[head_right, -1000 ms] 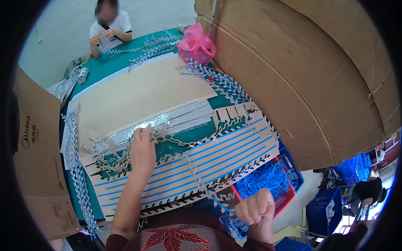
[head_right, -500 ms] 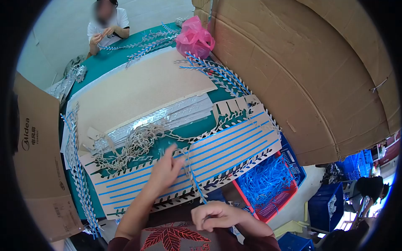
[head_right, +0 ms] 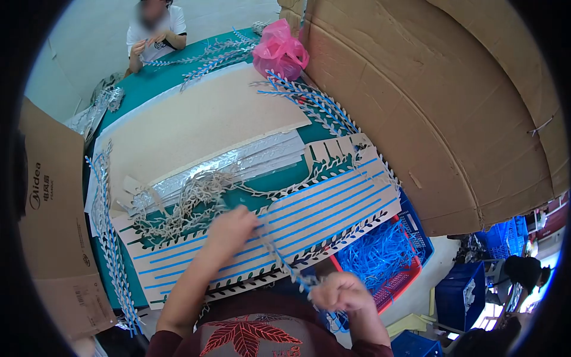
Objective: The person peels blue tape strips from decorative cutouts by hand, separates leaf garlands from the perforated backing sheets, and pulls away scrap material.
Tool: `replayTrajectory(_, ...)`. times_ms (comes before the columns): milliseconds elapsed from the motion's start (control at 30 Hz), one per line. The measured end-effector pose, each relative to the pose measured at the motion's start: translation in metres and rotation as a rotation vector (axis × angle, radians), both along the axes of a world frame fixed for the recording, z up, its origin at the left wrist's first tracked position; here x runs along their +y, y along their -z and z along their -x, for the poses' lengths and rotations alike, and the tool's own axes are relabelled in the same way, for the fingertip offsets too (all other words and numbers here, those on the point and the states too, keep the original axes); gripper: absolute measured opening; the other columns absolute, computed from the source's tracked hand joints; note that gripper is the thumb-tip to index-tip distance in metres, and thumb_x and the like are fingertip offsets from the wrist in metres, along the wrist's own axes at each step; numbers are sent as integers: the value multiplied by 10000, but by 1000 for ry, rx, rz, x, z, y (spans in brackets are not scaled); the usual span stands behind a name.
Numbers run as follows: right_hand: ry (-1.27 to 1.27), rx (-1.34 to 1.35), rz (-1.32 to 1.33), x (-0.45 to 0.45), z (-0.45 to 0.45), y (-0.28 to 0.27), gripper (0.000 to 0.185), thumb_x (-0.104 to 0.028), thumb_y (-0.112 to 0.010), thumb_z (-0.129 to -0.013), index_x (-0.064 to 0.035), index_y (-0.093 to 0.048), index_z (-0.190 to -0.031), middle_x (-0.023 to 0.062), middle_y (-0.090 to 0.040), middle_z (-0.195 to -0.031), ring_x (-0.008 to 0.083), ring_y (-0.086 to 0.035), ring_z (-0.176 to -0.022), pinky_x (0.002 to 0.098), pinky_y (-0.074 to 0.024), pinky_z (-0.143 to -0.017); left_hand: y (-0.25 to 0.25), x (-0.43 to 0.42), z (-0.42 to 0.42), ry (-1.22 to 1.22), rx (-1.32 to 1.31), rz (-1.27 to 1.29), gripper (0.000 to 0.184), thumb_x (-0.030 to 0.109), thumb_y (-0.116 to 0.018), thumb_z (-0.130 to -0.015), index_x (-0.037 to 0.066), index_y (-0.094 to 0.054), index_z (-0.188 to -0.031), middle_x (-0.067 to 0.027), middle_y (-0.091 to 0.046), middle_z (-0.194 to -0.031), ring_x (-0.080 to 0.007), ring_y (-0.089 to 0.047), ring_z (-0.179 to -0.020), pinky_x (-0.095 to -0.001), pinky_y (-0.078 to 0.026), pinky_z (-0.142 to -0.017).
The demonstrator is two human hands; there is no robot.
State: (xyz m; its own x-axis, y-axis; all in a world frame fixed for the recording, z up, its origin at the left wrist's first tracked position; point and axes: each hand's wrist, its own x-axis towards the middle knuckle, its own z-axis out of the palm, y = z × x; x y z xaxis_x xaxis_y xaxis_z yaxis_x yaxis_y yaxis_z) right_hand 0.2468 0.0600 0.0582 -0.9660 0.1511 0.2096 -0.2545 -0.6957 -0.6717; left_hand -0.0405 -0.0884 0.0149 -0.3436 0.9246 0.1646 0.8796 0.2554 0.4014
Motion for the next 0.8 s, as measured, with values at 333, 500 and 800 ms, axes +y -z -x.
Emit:
replayTrajectory(333, 68, -268, -435, 19, -14, 21, 294, -346, -605, -1015, -69, -701, -1010, 77, -696, -932, 223, -643, -759, 332, -495, -761, -20, -26, 16, -524, 310, -111, 366, 122, -642, -917, 55, -627, -1277, -140, -609, -1264, -372, -593, -1185, -540, -467, -995)
replayTrajectory(500, 196, -591, -997, 11, 60, -1, 278, -230, -723, -950, -16, -696, -1125, 82, -711, -1008, 214, -695, -798, 334, -551, -721, -4, 5, -24, -167, 145, -91, 526, 166, -653, -927, 3, -537, -1414, -193, -488, -1499, -410, -380, -1450, -576, -295, -1169)
replayTrajectory(800, 367, -804, -1764, 49, 156, 34, 310, -366, -627, -965, -64, -657, -1027, 163, -715, -963, 400, -698, -836, 489, -555, -730, 19, 13, -31, -148, 24, 45, 618, 303, -590, -987, 14, -437, -1511, -179, -403, -1593, -377, -358, -1480, -597, -256, -1195)
